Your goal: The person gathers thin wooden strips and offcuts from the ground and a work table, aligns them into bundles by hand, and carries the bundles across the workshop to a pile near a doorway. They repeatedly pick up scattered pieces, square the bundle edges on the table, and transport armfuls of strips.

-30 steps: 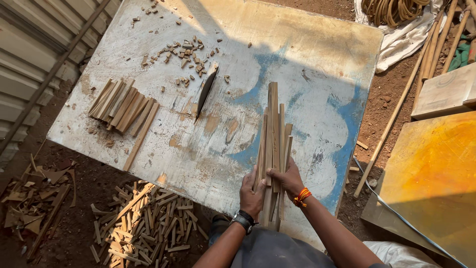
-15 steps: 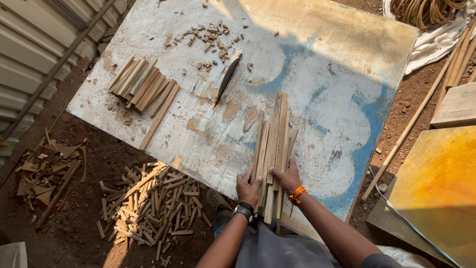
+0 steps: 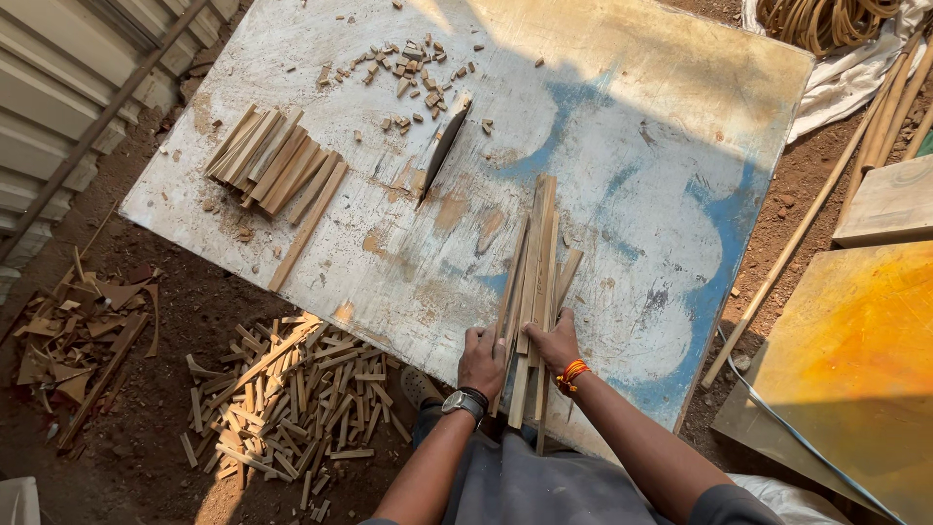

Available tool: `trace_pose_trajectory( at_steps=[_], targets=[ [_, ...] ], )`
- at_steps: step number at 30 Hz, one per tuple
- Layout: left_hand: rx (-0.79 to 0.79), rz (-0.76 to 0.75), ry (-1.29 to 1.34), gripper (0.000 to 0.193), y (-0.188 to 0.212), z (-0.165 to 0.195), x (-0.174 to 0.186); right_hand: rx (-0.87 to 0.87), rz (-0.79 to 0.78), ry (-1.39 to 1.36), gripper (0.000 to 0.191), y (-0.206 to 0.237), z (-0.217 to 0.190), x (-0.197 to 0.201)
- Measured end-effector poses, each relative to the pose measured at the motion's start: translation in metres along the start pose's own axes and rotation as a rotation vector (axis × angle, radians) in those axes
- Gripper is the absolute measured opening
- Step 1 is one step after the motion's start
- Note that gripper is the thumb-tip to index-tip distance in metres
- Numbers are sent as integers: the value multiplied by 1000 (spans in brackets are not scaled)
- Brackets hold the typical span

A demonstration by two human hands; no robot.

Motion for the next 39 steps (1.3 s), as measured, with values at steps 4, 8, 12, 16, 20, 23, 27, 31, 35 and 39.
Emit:
trace_pose_trajectory(
  at_steps=[4,8,12,16,20,23,27,31,35,39],
  targets=[
    [-79,-167,-158,57,11,18,1,-228,-140,-253,63,3,8,-6],
    [-230,-228,-188,85,16,26,0,-228,-192,-301,58,3,0,-3],
    [-89,-74,-164,69,10,12,3,-187,-105,-167,57,4,-6,-1],
    [-42,77,-199,62,9,4,7,24,196,88,61,15,-26,13],
    [-59,136,-234,61,6,5,10,-46,283,145,67,28,-31,12],
    [-2,173,-195,62,1,3,11,0,354,169,71,28,-37,18],
    [-14,127,-162,59,-12,4,6,-43,243,334,72,13,-25,15],
    [-102,-1,-146,58,-20,13,-9,42,88,358,57,1,-15,-2],
    [-110,-94,-174,71,-19,18,-16,87,76,265,47,-5,-1,-2],
    [-152,-79,-240,85,-15,26,-11,-4,28,14,48,-13,16,0]
  ],
)
Point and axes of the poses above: each hand's wrist, its own y-axis away from the middle knuckle, its own x-axis out of the back of the hand, z = x × y, the point moved 8 cm from there along -y, towards the middle knuckle, and after that the axes turned 10 degrees about z, right-handed, at the moved point
